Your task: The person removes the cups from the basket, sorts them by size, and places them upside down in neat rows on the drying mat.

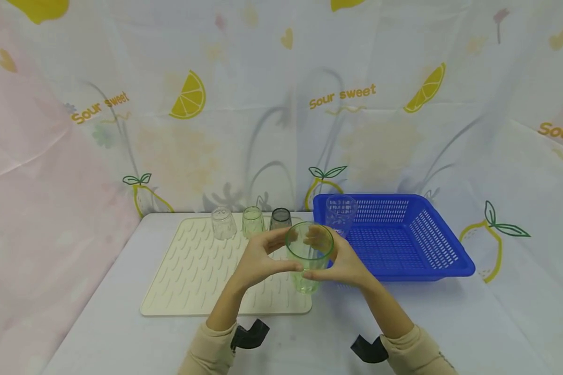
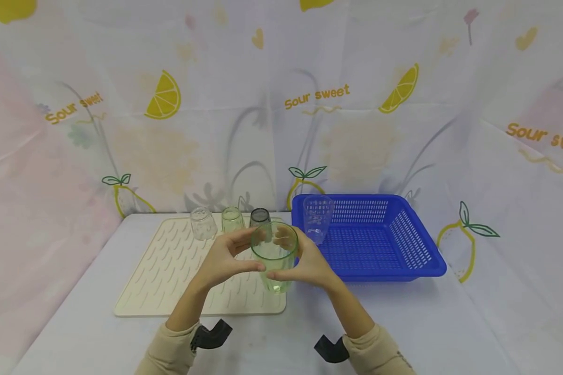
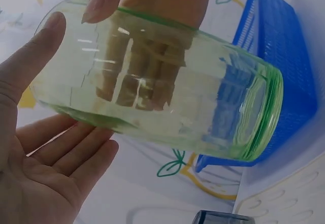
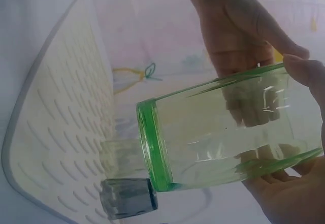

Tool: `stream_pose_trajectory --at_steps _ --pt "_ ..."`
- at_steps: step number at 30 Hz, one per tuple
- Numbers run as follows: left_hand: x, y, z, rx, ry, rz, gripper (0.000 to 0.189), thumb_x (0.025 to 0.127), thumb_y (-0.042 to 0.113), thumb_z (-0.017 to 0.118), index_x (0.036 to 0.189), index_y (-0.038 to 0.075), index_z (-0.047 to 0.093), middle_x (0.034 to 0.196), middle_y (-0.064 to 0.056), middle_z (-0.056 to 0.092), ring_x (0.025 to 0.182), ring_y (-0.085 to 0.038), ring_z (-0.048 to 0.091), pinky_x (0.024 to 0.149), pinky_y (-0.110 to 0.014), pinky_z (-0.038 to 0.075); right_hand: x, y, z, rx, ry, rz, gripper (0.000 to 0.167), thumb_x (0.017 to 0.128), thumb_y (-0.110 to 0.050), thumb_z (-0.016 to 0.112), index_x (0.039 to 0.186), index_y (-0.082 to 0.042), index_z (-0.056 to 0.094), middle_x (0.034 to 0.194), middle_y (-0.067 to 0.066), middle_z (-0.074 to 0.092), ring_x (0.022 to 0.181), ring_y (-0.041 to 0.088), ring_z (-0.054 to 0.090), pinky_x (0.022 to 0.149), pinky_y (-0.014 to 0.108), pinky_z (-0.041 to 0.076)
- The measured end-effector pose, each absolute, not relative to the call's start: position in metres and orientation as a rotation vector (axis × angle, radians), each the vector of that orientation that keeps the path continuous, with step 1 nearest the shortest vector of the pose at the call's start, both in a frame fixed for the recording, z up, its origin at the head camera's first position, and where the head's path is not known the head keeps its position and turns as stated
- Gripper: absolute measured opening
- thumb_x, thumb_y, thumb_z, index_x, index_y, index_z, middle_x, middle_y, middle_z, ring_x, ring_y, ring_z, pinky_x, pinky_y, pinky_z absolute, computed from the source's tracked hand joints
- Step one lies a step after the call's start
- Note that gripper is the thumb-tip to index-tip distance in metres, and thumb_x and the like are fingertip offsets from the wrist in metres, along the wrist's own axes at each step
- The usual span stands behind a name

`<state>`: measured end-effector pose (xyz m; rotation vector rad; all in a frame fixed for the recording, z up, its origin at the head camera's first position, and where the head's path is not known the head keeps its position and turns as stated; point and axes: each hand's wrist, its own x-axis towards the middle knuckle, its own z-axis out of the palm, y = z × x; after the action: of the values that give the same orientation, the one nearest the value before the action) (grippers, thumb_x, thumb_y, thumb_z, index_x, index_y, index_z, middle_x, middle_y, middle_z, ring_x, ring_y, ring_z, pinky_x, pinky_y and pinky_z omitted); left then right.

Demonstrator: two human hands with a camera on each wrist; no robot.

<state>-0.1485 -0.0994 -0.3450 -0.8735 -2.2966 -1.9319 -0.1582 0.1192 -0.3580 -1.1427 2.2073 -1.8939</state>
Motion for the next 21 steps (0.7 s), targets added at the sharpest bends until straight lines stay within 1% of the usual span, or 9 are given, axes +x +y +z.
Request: stream_pose_trajectory --at_steps 3,5,7,11,15,17,19,21 --pt "-0.147 -0.094 -0.345 -0.892 -2.27 -1.938 0.072 0.071 0.02 0.084 0.13 -0.004 0.051 0.127 -0.018 0.058 0.119 -0.03 0.054 0.104 -0.035 0.043 -0.158 0.117 -0.36 -1.151 2.158 -1.913 0.083 0.07 0.0 0.079 0.137 0.01 0.031 0.128 0.031 0.044 0.117 0.052 0.046 0.103 0.045 0.042" --pt "-0.146 -0.091 -0.346 -0.884 -2.265 -1.941 0.072 0.071 0.02 0.084 0.131 -0.002 0.051 0.128 -0.016 0.057 0.119 -0.028 0.054 0.104 -0.034 0.043 -0.158 0.117 -0.362 -1.148 2.147 -1.92 0.084 0.071 0.001 0.079 0.138 0.01 0.031 0.128 0.031 0.045 0.117 0.053 0.045 0.103 0.044 0.042" --pt "-0.145 -0.089 -0.348 -0.879 -2.266 -1.944 0.074 0.071 0.021 0.084 0.133 0.001 0.05 0.129 -0.014 0.057 0.12 -0.027 0.053 0.104 -0.035 0.043 -0.157 0.116 -0.363 -1.144 2.156 -1.91 0.084 0.071 -0.001 0.079 0.14 0.008 0.031 0.127 0.031 0.047 0.118 0.051 0.047 0.103 0.044 0.042" --pt "-0.144 -0.088 -0.35 -0.883 -2.271 -1.942 0.078 0.069 0.025 0.085 0.135 0.003 0.049 0.13 -0.012 0.056 0.122 -0.025 0.052 0.106 -0.039 0.041 -0.157 0.114 -0.364 -1.128 2.181 -1.873 0.085 0.072 -0.004 0.08 0.142 0.005 0.031 0.128 0.029 0.047 0.12 0.044 0.049 0.101 0.048 0.044" --pt "-0.142 -0.088 -0.35 -0.869 -2.304 -1.931 0.082 0.067 0.03 0.086 0.135 0.005 0.047 0.13 -0.009 0.056 0.123 -0.023 0.051 0.107 -0.039 0.04 -0.156 0.113 -0.365 -1.125 2.166 -1.867 0.087 0.074 -0.009 0.08 0.143 0.003 0.029 0.13 0.028 0.045 0.122 0.045 0.047 0.1 0.054 0.041" --pt "-0.14 -0.087 -0.35 -0.848 -2.313 -1.919 0.081 0.067 0.029 0.086 0.134 0.006 0.047 0.129 -0.009 0.057 0.122 -0.022 0.051 0.106 -0.038 0.04 -0.155 0.113 -0.366 -1.131 2.155 -1.869 0.087 0.075 -0.009 0.08 0.144 0.003 0.027 0.131 0.027 0.043 0.123 0.045 0.046 0.099 0.057 0.04" --pt "-0.139 -0.086 -0.35 -0.845 -2.297 -1.901 0.078 0.067 0.023 0.086 0.133 0.005 0.048 0.127 -0.01 0.058 0.121 -0.022 0.052 0.105 -0.039 0.042 -0.154 0.112 -0.367 -1.134 2.139 -1.88 0.09 0.075 -0.008 0.079 0.145 0.001 0.024 0.133 0.027 0.04 0.124 0.046 0.044 0.099 0.057 0.04" --pt "-0.139 -0.086 -0.35 -0.852 -2.262 -1.882 0.074 0.067 0.016 0.085 0.131 0.003 0.05 0.124 -0.012 0.06 0.118 -0.024 0.054 0.103 -0.039 0.044 -0.152 0.11 -0.37 -1.125 2.146 -1.892 0.095 0.075 -0.006 0.079 0.148 -0.001 0.019 0.135 0.026 0.038 0.124 0.045 0.044 0.099 0.054 0.042"
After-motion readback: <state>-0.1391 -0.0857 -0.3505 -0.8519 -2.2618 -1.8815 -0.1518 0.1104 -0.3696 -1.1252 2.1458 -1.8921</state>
